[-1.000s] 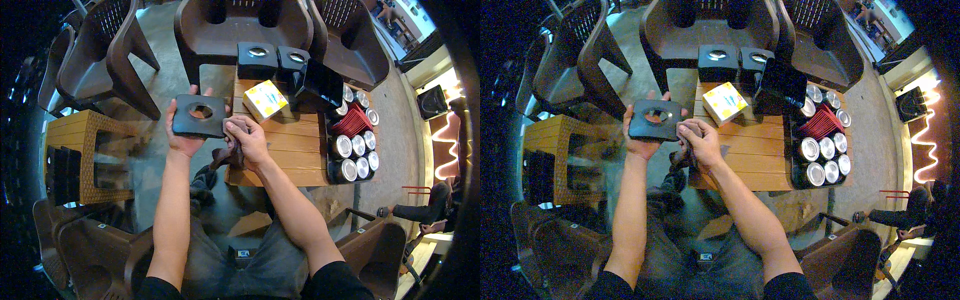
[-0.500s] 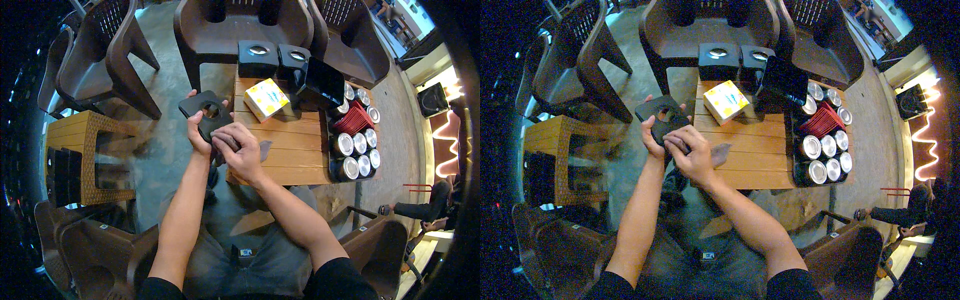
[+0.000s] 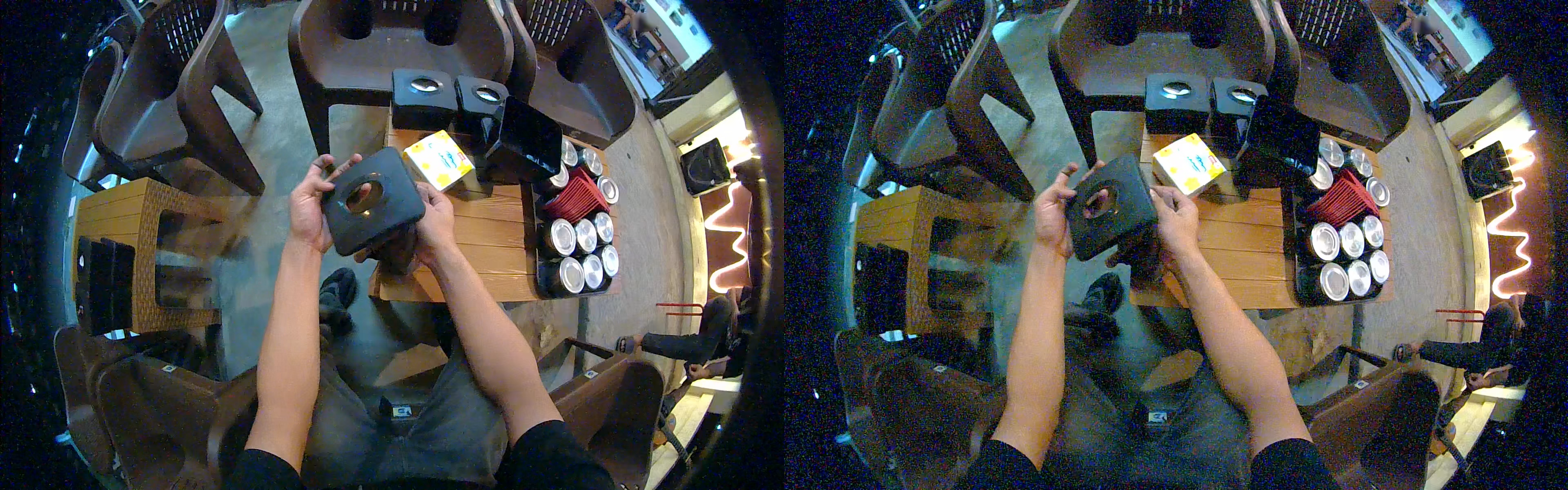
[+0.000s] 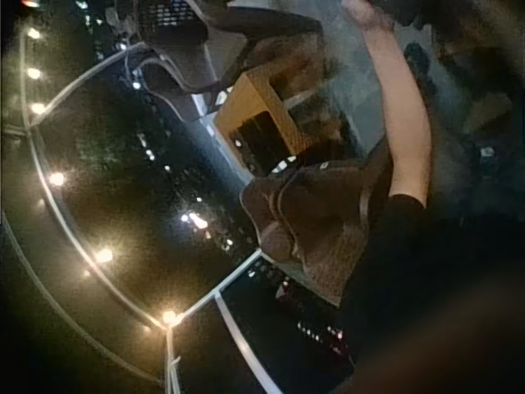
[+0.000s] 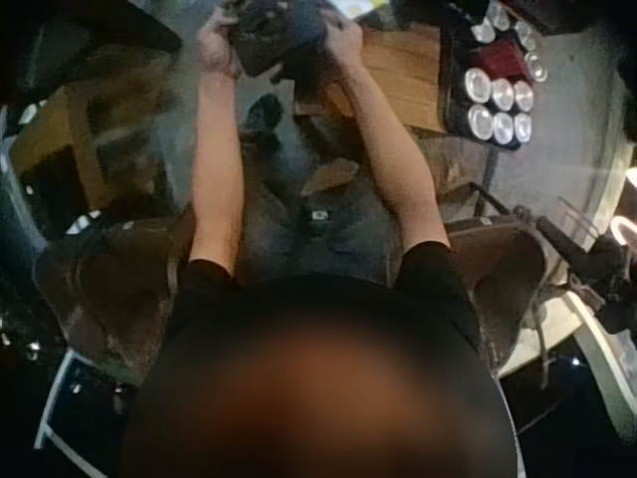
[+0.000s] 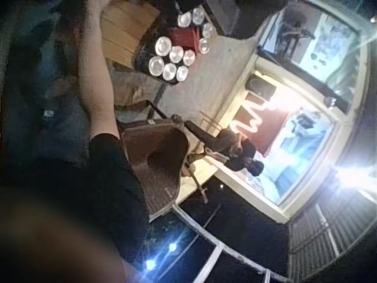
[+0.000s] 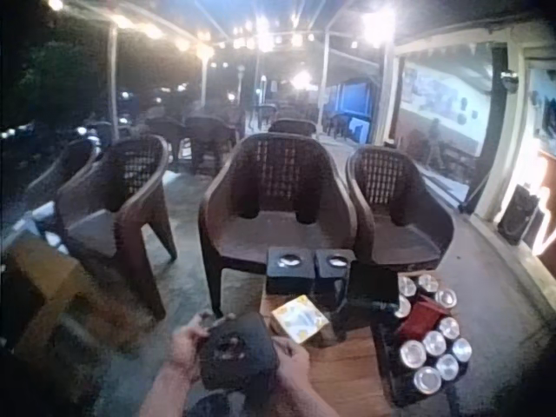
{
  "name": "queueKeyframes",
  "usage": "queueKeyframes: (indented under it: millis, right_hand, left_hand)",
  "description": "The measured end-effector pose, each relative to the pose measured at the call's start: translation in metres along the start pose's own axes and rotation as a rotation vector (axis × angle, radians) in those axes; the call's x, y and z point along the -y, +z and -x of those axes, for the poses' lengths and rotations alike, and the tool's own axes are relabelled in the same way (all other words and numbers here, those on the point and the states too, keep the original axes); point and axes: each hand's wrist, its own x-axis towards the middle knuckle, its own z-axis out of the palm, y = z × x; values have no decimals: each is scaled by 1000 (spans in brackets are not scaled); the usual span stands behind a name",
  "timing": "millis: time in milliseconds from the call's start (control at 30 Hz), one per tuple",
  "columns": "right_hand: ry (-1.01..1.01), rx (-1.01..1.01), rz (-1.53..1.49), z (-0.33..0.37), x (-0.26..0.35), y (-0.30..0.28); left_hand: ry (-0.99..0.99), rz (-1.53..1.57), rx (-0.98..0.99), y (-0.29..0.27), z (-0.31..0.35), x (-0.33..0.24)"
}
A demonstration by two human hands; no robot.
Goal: The person assembles black tissue dispensers by inserting tissue packs into the containers and closing the lids. They wipe the dispensers with a cloth, open and close the lids, and place the finished units on a nearby table.
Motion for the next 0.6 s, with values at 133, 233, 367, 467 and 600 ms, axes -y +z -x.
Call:
queueKeyframes:
  millis: [133,233,367,467,600]
  right_hand:
    - [238,139,-346,12,15,7]
    - [260,233,-450,14,33,2]
    - [132,417,-269,13,41,-4]
    - [72,480,-111,11,41,-10]
    - [30,424,-96,11,39,-7]
  left_hand:
    - [-34,-325,-159,-2,-3,-3]
    - [-87,-573,-158,-4,0,-16]
    - [-97,-710,-159,-9,-1,-25]
    - [-80,-670,-165,-12,2,-31]
    - [-52,-149,95,-7,6,-36]
